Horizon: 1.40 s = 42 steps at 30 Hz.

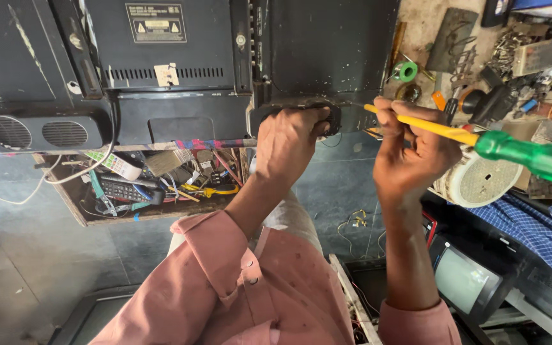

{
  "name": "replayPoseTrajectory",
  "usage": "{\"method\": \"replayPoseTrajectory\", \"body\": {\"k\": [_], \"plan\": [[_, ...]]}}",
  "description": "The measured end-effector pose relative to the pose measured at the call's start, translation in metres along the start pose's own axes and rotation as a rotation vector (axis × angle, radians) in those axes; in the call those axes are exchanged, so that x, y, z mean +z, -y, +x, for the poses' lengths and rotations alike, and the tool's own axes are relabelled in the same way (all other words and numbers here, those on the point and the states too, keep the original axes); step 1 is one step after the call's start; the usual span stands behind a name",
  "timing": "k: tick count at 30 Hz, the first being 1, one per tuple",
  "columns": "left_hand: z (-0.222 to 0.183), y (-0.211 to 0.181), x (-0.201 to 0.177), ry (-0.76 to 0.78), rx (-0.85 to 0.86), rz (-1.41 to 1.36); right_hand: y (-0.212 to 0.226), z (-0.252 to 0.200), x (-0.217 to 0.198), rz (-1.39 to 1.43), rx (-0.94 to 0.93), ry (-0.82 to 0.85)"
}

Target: The person removes screws from the back of a television using a screwdriver, detaches internal components like speakers, and manipulates the casing and wiring.

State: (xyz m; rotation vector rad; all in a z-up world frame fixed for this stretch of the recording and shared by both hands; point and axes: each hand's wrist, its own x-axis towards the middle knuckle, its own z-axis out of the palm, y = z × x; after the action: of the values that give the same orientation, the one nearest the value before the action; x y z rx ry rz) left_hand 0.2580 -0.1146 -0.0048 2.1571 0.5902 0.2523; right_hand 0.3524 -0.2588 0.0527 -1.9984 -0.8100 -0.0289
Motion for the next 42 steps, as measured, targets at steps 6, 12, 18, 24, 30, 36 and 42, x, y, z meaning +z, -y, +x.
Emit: {"method": "replayPoseTrajectory", "body": {"k": [6,12,18,24,30,36,42], "plan": [[0.003,-0.003,-0.003,-0.007,0.017,-0.044,-0.003,-0.005,0.010,-0.026,0.006,-0.109],[0.001,-0.011,-0.023,0.197,-0.364,-0.305,-0.003,-0.002,0.005,0.076,0.018,-0.047],[-0.065,0.008,-0.065,0.025,-0.552,-1.424,0.023,-0.010,-0.030,0.106,0.235,-0.240],[-0.118,0.037,-0.071,-0.141,-0.848,-1.700,0.052,-0.035,-0.046,0.290,0.145,-0.115],[-0.145,0.056,-0.044,-0.146,-0.815,-1.582,0.086,-0.052,-0.017,0.333,0.259,0.000],[-0.134,0.046,-0.066,-0.132,-0.831,-1.427,0.115,-0.052,0.002,0.433,0.234,0.054],[-0.119,0.046,-0.082,-0.241,-0.784,-1.471,0.128,-0.045,0.011,0.424,0.193,0.049]]}}
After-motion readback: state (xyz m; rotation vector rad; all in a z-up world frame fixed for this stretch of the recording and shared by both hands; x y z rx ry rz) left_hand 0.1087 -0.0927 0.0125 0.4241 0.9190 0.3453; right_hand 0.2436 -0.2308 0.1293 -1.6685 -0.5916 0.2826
